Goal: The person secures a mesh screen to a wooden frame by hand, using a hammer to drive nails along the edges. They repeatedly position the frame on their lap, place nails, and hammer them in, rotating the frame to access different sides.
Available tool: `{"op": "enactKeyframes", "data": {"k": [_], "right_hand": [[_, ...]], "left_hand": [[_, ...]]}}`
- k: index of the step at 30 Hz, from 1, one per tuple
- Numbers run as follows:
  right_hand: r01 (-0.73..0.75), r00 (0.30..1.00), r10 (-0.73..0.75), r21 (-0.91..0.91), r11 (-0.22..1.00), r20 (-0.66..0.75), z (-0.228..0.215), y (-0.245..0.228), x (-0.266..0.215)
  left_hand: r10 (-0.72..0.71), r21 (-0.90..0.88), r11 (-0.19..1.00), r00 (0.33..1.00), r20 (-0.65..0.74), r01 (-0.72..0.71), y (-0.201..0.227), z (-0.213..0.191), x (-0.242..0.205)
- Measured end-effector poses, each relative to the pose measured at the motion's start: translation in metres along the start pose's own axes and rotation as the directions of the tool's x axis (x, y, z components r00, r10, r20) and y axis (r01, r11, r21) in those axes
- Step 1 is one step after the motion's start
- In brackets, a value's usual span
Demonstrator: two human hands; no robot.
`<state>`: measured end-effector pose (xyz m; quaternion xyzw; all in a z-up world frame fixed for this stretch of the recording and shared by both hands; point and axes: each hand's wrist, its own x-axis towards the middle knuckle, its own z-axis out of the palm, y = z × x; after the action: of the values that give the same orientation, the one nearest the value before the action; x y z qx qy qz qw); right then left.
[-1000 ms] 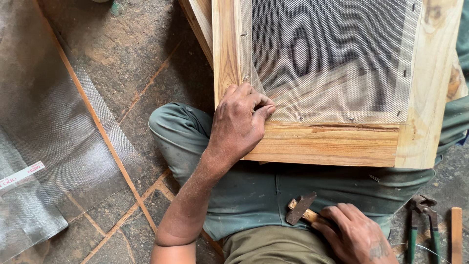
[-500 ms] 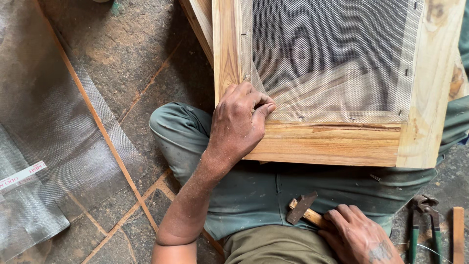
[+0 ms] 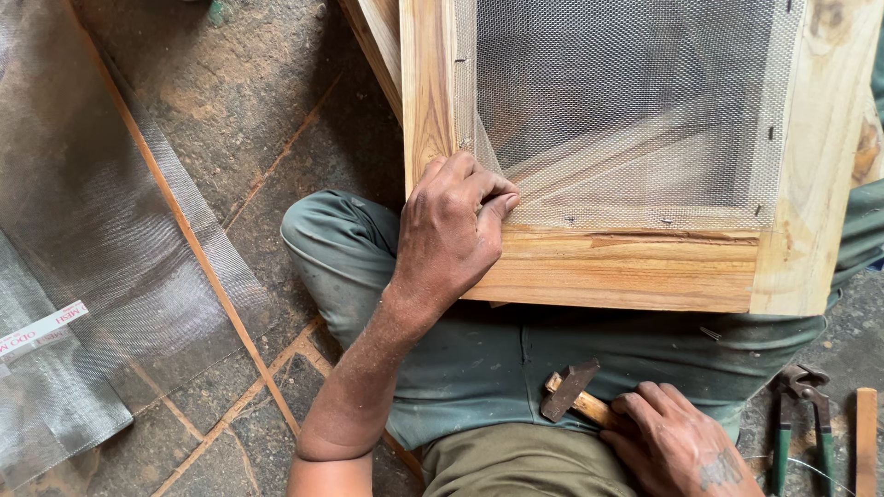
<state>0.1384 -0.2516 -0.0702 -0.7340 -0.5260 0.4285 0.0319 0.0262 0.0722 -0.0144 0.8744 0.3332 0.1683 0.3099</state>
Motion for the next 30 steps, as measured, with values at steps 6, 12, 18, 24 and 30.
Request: {"op": "enactKeyframes", "data": {"k": [6,12,18,24,30], "right_hand": [[0.0,1.0,0.0,0.036,0.999,-0.023,-0.007,-0.006,0.001],[-0.016,1.0,0.016,0.026,1.0,-0.009,-0.009,-0.01,0.002],[-0.022,0.999,0.022,0.02,1.0,-0.027,0.005,0.003,0.0],[0.036,0.988,-0.027,0.058,0.998,-0.155,0.032,0.029,-0.009],[-0.093,0.995,0.097,0.302,0.949,0.002,0.017,0.043,-0.016]], "left_hand": [[-0.01,0.017,1.0,1.0,0.004,0.01,-0.001,0.0,-0.001],[-0.005,0.023,1.0,1.0,0.014,0.004,-0.001,0.001,0.0],[0.078,0.033,0.996,0.997,-0.017,-0.077,-0.001,0.002,-0.001],[0.114,0.048,0.993,0.992,-0.052,-0.112,0.0,0.005,-0.005],[0.068,0.027,0.997,0.997,-0.048,-0.067,0.0,0.008,-0.007]]}}
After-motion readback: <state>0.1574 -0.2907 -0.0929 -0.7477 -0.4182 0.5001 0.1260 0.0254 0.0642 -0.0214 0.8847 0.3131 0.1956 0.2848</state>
